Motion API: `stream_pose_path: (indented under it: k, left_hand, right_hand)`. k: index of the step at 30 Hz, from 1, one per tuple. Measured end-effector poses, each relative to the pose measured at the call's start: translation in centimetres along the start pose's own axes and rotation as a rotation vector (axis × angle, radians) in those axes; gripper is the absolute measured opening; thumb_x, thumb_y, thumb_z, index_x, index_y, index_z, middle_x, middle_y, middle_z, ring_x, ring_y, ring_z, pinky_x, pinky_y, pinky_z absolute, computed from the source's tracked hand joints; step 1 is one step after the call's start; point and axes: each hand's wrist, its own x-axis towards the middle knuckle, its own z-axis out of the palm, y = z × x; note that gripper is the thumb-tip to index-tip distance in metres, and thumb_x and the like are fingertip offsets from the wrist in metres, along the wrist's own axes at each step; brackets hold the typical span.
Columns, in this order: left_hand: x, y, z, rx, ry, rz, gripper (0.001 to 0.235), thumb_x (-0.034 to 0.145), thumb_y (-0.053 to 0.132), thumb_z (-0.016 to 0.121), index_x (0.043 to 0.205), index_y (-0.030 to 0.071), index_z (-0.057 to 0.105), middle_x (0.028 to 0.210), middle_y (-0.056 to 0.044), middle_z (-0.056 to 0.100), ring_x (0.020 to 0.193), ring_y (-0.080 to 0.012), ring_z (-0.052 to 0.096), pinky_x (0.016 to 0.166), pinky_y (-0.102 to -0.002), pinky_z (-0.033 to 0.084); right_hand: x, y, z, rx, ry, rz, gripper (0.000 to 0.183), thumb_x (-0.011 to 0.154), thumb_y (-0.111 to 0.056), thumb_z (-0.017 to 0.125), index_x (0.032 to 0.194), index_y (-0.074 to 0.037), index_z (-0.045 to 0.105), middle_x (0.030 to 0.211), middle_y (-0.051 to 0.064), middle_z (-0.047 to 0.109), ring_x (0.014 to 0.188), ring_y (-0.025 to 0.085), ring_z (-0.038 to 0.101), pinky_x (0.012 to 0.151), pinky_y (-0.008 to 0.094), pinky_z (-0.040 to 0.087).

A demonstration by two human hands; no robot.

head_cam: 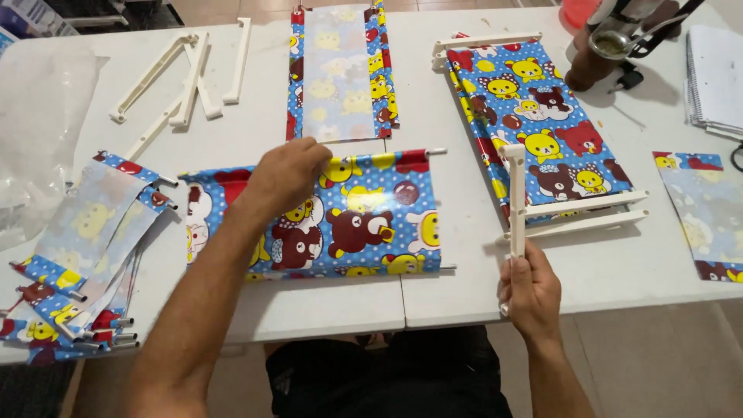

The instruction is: Assembling fabric shelves by sliding plastic rods through sleeves and attaching end frames.

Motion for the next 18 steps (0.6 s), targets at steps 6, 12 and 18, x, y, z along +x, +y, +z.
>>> stream_pose_path:
  k: [6,12,18]
  left_hand:
    - [-0.4,-3.0,4.0,0.142,-0.247,-0.163,0.033,0.087,0.013,0.074,0.12,0.018,0.073,0.11,-0.009,0.07,0.102,-0.0262,0.068,0.087,-0.041,0.055]
    - [3.0,1.2,10.3,0.093,0.083,0.038,0.027,0.09,0.035,0.071,0.108,0.015,0.071,0.101,-0.009,0.068,0.095,-0.0312,0.068,0.083,-0.051,0.055]
    - [4.4,3.6,11.2,0.031,0.012,-0.061,0.023,0.097,0.035,0.064,0.107,0.015,0.069,0.094,-0.006,0.06,0.094,-0.0259,0.064,0.085,-0.043,0.053]
  right_hand:
    - [1.7,1.3,-1.0,0.062,-0.165,-0.051,0.035,0.097,-0.003,0.051,0.13,0.007,0.052,0.08,0.018,0.066,0.052,0.023,0.065,0.049,0.035,0.054]
    - [8.6,-5.6,4.5,0.101,-0.279,-0.208,0.044,0.106,-0.016,0.037,0.143,0.003,0.049,0.067,0.01,0.051,0.043,0.017,0.051,0.041,0.029,0.044]
    - [15.7,-4.6,10.6,0.075,-0.392,-0.126,0.025,0.091,-0.01,0.058,0.112,0.003,0.061,0.053,0.008,0.054,0.041,0.019,0.055,0.042,0.03,0.045]
